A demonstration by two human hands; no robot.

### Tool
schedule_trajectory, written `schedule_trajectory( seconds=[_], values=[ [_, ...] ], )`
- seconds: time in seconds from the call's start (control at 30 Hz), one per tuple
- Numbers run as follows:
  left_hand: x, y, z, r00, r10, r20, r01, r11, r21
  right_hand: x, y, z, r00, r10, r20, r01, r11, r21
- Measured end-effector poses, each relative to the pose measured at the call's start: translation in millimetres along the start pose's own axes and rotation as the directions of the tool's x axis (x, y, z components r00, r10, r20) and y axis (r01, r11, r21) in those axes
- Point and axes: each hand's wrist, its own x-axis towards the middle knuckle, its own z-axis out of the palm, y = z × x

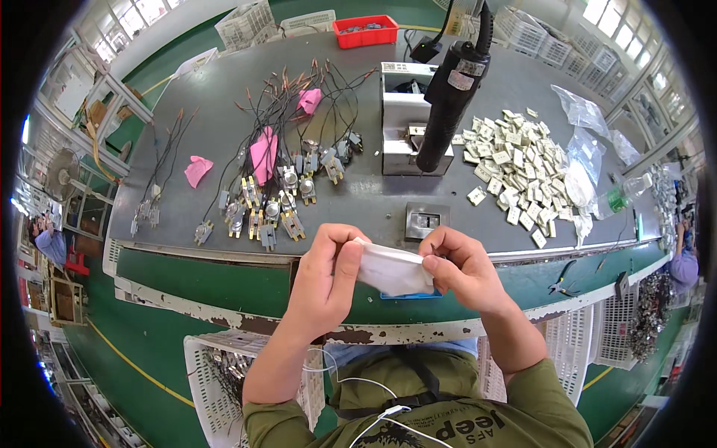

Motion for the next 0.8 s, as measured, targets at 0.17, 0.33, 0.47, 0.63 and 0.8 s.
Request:
schedule_trajectory(
  seconds=[0.17,0.33,0.47,0.63,0.8],
  values=[
    [10,10,-7,0.981,0.164,0.102,-0.187,0.94,0.285,3,12,-3,0.999,-0.042,0.007,0.042,0.997,-0.071],
    [19,14,-12,0.956,0.114,0.269,-0.211,0.907,0.365,12,-4,11,0.969,-0.247,0.019,0.238,0.91,-0.34],
    [22,12,-13,0.952,0.174,0.252,-0.263,0.888,0.379,26,-1,20,0.97,-0.235,0.063,0.243,0.938,-0.247],
    [26,20,-27,0.951,-0.056,0.305,-0.04,0.954,0.298,23,-2,14,0.994,-0.096,0.047,0.102,0.983,-0.154],
    [29,2,-41,0.921,0.148,0.359,-0.216,0.964,0.156,19,-10,13,0.993,-0.113,-0.043,0.108,0.988,-0.111]
  ],
)
